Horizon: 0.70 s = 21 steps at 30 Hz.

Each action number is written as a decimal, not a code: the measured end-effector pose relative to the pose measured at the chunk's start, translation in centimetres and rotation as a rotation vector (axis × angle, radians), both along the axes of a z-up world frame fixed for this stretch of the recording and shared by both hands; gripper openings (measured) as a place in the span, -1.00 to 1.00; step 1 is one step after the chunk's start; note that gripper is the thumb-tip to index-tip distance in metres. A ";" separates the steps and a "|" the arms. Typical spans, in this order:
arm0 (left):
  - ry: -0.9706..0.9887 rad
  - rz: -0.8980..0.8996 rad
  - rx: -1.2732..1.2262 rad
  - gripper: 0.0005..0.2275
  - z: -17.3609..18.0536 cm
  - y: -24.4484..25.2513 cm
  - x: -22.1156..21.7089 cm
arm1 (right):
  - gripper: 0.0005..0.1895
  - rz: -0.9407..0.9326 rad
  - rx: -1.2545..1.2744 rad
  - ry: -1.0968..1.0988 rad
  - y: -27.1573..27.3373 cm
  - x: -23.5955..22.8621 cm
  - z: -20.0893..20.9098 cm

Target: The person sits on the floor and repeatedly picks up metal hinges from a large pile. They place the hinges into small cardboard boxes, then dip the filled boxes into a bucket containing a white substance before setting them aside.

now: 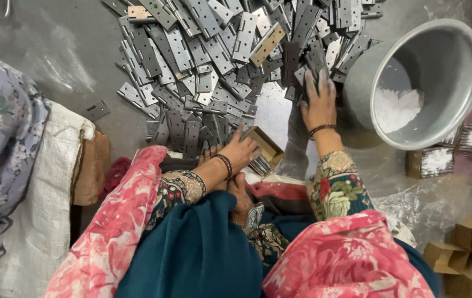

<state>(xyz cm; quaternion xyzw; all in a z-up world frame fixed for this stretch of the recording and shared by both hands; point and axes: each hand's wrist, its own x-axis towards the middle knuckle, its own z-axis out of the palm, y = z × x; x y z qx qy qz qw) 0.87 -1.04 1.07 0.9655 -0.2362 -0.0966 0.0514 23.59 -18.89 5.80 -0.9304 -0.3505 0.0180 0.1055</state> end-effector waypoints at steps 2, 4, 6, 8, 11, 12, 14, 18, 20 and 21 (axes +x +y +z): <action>-0.015 0.005 -0.023 -0.62 -0.4 -0.2 -0.4 | -0.10 -0.025 0.011 0.047 -2.0 -3.5 -1.1; -0.038 0.000 -0.030 -0.61 -0.6 -0.1 -0.6 | -0.17 -0.019 0.000 0.036 -4.0 -6.7 -1.6; -0.074 -0.013 -0.028 -0.59 -0.7 0.0 -0.4 | -0.21 -0.027 -0.001 0.013 -5.7 -9.4 -1.6; -0.057 -0.039 -0.006 -0.59 -0.7 0.1 -0.2 | -0.23 -0.047 0.006 -0.023 -7.1 -11.6 -1.5; 0.016 -0.058 0.009 -0.63 -0.6 0.2 0.4 | -0.30 -0.139 -0.058 -0.046 -7.9 -13.3 -0.9; 0.050 -0.057 0.012 -0.64 -0.6 0.1 0.5 | -0.31 -0.172 -0.087 -0.031 -7.8 -13.5 -0.8; 0.041 -0.021 -0.005 -0.64 -0.5 0.0 0.5 | -0.31 -0.237 -0.145 0.002 -7.4 -13.8 -0.5; -0.097 -0.025 0.016 -0.59 -0.5 -0.2 0.2 | -0.32 -0.193 -0.235 -0.102 -6.1 -13.5 0.1; -0.107 -0.062 0.083 -0.65 -0.3 -0.3 -0.2 | -0.35 -0.174 -0.248 -0.088 -5.6 -13.3 0.0; -0.115 -0.080 0.121 -0.68 -0.3 -0.2 -0.2 | -0.42 -0.172 -0.281 -0.088 -5.2 -12.9 -0.3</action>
